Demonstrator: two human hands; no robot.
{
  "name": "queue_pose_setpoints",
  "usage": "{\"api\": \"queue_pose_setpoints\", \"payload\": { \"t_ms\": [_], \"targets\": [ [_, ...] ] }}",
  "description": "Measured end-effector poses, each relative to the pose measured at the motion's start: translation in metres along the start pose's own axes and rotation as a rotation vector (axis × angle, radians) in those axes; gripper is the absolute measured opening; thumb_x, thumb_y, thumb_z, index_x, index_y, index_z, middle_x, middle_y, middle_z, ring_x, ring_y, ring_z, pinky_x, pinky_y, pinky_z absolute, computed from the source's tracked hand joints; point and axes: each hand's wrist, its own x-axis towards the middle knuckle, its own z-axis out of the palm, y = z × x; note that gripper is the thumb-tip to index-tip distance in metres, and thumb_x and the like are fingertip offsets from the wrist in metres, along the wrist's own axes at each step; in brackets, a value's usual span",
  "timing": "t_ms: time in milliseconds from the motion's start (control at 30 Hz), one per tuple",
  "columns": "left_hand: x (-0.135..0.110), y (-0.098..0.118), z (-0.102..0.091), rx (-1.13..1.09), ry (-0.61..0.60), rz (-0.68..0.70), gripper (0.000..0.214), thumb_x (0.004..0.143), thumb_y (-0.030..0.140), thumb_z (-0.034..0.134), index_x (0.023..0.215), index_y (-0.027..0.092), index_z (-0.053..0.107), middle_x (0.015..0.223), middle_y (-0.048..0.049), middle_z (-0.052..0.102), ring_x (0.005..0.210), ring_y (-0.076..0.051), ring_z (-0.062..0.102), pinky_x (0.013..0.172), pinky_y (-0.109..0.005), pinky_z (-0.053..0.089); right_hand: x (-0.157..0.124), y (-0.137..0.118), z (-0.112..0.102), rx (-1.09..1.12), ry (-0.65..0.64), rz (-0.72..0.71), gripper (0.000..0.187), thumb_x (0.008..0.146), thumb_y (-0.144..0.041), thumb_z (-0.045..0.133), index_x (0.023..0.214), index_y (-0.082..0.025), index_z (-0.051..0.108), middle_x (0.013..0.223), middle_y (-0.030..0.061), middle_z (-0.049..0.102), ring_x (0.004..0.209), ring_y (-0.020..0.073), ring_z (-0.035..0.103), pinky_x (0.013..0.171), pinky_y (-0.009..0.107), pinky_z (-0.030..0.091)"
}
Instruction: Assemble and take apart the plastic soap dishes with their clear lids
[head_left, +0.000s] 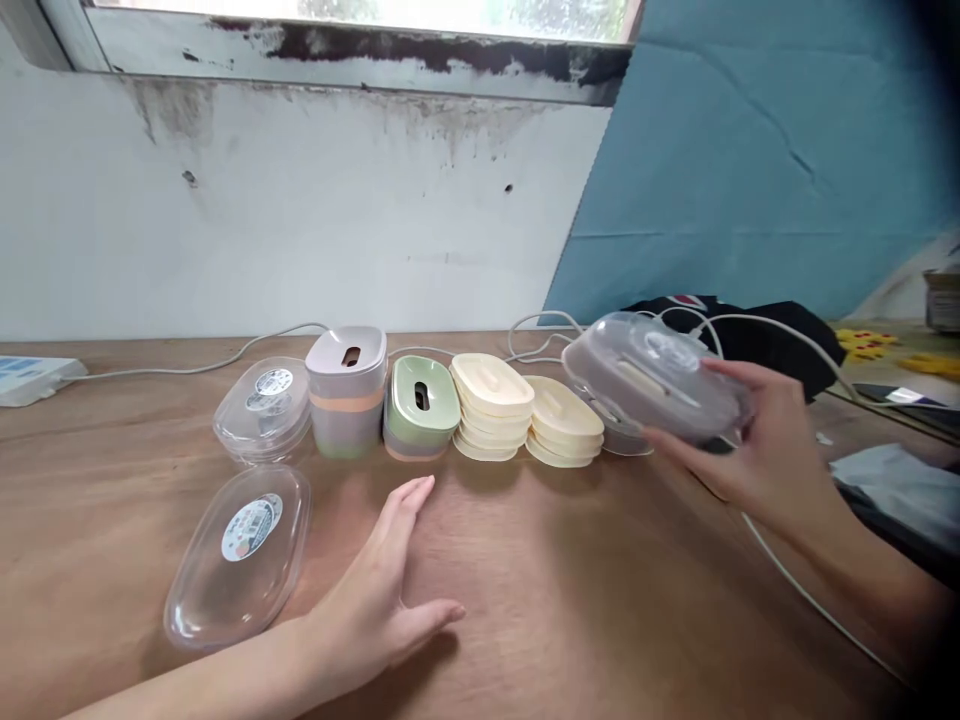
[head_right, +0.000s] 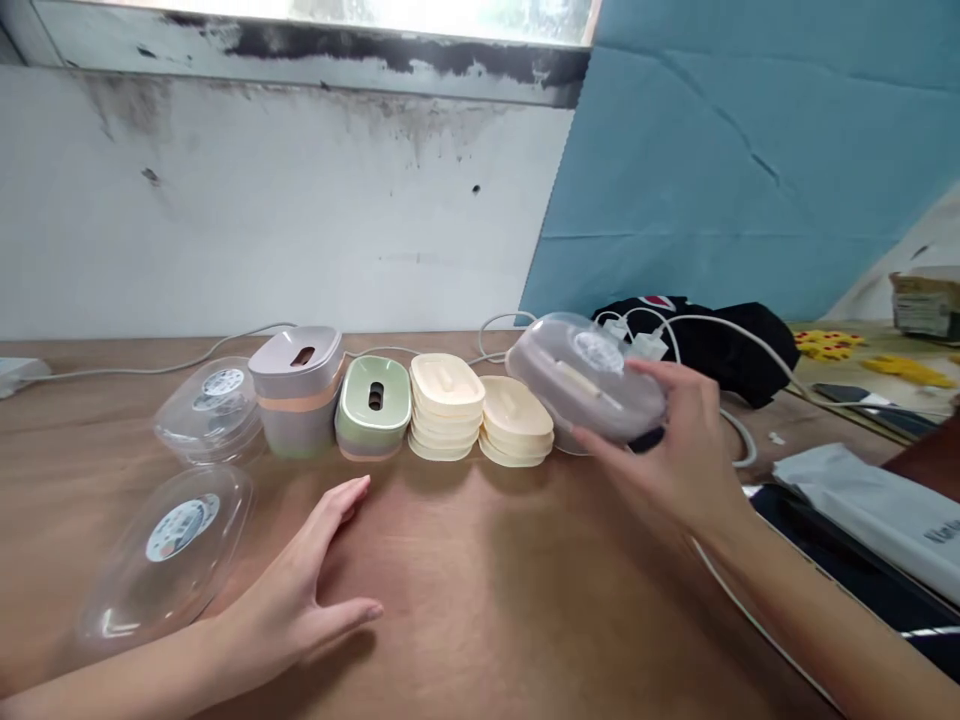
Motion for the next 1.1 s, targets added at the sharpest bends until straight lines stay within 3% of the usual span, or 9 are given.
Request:
{"api": "queue_pose_setpoints", "payload": {
  "t_ms": [200,467,567,633,700,800,867,967,1100],
  "targets": [
    [-0.002,-0.006,0.002,-0.009,0.06,0.043,0.079,0.077,0.018,0.06,0.139,0.029,0.011,0.142,-0.0114,0.028,0.131,-0.028,0.031,0.105,-0.051,0.033,0.016,0.042,0.03,-0.112,-0.042,0.242,0.066,0.072,-0.058,0.06,0.128,-0.038,0.032,0.128,0.0094,0.035,0.123,0.0467,0.031,0.094,0.068,0.035],
    [-0.003,-0.007,0.002,0.009,0.032,0.022,0.073,0.08,0.017,0.055,0.139,0.027,0.012,0.142,-0.0107,0.028,0.131,-0.025,0.031,0.107,-0.048,0.031,0.01,0.049,0.041,-0.213,-0.043,0.256,0.083,0.066,-0.064,0.06,0.134,-0.026,0.03,0.133,0.02,0.032,0.114,0.0582,0.036,0.079,0.079,0.034],
    [-0.002,-0.004,0.0,0.108,-0.079,-0.014,0.065,0.082,0.02,0.052,0.138,0.022,0.019,0.144,-0.0134,0.025,0.133,-0.027,0.027,0.108,-0.05,0.028,0.008,0.026,0.038,-0.261,0.036,0.124,0.08,0.075,-0.057,0.055,0.14,-0.023,0.022,0.145,0.0177,0.018,0.128,0.0568,0.012,0.093,0.079,0.014],
    [0.0,-0.002,-0.001,0.191,-0.126,-0.021,0.062,0.084,0.025,0.05,0.139,0.017,0.022,0.147,-0.0152,0.022,0.135,-0.029,0.023,0.108,-0.051,0.027,-0.002,0.0,0.041,-0.212,0.061,-0.14,0.067,0.085,-0.042,0.048,0.142,-0.022,0.019,0.148,0.0143,0.014,0.133,0.0478,0.008,0.101,0.072,0.011],
    [0.001,-0.001,-0.003,0.275,-0.149,-0.032,0.064,0.085,0.029,0.049,0.14,0.013,0.022,0.148,-0.017,0.019,0.136,-0.03,0.02,0.108,-0.052,0.027,-0.018,-0.03,0.047,-0.12,-0.067,-0.32,0.06,0.086,-0.03,0.047,0.14,-0.027,0.022,0.147,0.0076,0.025,0.134,0.0329,0.024,0.107,0.055,0.028],
    [0.003,0.001,-0.007,0.415,-0.208,-0.053,0.066,0.088,0.039,0.046,0.141,0.007,0.023,0.148,-0.0189,0.018,0.136,-0.031,0.018,0.108,-0.053,0.024,-0.042,-0.07,0.062,0.081,-0.595,-0.661,0.056,0.087,-0.02,0.045,0.14,-0.024,0.028,0.149,0.0073,0.024,0.137,0.0276,0.019,0.107,0.049,0.031],
    [0.004,0.002,-0.009,0.503,-0.248,-0.04,0.065,0.09,0.043,0.04,0.141,0.005,0.024,0.148,-0.0186,0.019,0.136,-0.031,0.018,0.109,-0.053,0.021,-0.049,-0.086,0.071,0.147,-0.823,-0.661,0.054,0.09,-0.024,0.043,0.141,-0.021,0.028,0.15,0.008,0.024,0.138,0.0248,0.018,0.107,0.045,0.031],
    [0.005,0.003,-0.011,0.585,-0.283,-0.015,0.063,0.093,0.044,0.032,0.141,0.004,0.024,0.147,-0.0171,0.02,0.137,-0.029,0.017,0.11,-0.051,0.018,-0.046,-0.094,0.082,0.194,-0.976,-0.579,0.054,0.093,-0.034,0.037,0.143,-0.018,0.024,0.149,0.0093,0.023,0.137,0.0234,0.018,0.109,0.046,0.026],
    [0.005,0.002,-0.012,0.611,-0.28,-0.01,0.066,0.092,0.046,0.033,0.142,0.005,0.02,0.148,-0.0169,0.015,0.137,-0.029,0.014,0.11,-0.051,0.02,-0.041,-0.091,0.086,0.222,-0.987,-0.539,0.051,0.094,-0.033,0.035,0.143,-0.024,0.024,0.15,0.006,0.021,0.138,0.0237,0.016,0.11,0.05,0.022]
  ]
}}
